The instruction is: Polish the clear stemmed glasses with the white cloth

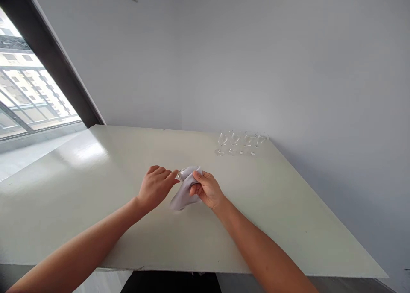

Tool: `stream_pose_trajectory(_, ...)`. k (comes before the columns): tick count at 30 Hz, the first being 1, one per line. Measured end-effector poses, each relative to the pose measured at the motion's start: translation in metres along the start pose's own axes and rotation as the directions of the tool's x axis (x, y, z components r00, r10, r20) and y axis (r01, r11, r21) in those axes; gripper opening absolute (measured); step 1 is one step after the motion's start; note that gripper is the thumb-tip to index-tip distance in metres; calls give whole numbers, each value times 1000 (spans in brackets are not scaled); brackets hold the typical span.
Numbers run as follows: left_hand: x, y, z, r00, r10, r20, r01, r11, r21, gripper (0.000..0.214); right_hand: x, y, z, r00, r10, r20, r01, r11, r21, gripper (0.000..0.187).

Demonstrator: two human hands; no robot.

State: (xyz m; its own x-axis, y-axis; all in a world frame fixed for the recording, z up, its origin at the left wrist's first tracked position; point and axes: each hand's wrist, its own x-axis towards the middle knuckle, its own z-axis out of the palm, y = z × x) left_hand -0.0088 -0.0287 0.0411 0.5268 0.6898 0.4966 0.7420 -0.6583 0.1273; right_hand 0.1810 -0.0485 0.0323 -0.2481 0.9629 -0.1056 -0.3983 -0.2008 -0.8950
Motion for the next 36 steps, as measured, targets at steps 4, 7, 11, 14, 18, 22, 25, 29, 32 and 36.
stream_pose_trajectory(4, 4, -6, -8, 930, -166, 329, 284, 891, -353, 27, -7, -10, -6, 978, 30, 204, 7, 983, -182, 35)
stream_pose_trajectory(7, 7, -7, -11, 746, 10, 666, 545, 566, -619, 41, -10, -22, -17, 940, 83, 331, 16, 959, -284, 35)
stream_pose_trajectory(11, 5, -1, -3, 757, -33, 652, 530, 615, -584, 48, -6, -22, -21, 964, 73, 256, -1, 962, -271, 37)
stream_pose_trajectory(14, 1, 3, 3, 957, -142, 251, 210, 941, -267, 34, -1, -10, -12, 999, -24, 41, 31, 985, -172, 34)
stream_pose_trajectory(18, 0, -1, 6, 998, 45, -33, -42, 995, 93, 24, -3, -1, -1, 999, -42, -15, 41, 996, -82, 35)
stream_pose_trajectory(22, 2, -10, 1, 997, 70, 14, -70, 997, 15, 27, -9, -8, -2, 978, 54, 202, 12, 950, -313, 34)
stream_pose_trajectory(25, 3, -14, -3, 983, 14, 182, 25, 978, -209, 32, -13, -18, -8, 959, 111, 260, 43, 853, -521, 29)
stream_pose_trajectory(29, 7, -15, -8, 804, 16, 594, 413, 703, -579, 40, -16, -34, -15, 928, 141, 344, 125, 752, -647, 15)
stream_pose_trajectory(32, 9, -14, -10, 697, 124, 706, 595, 449, -667, 41, -17, -43, -23, 915, 122, 384, 176, 737, -653, 13)
stream_pose_trajectory(36, 11, -18, -5, 682, 72, 728, 667, 347, -659, 43, -8, -44, -41, 958, -6, 286, 207, 702, -681, 19)
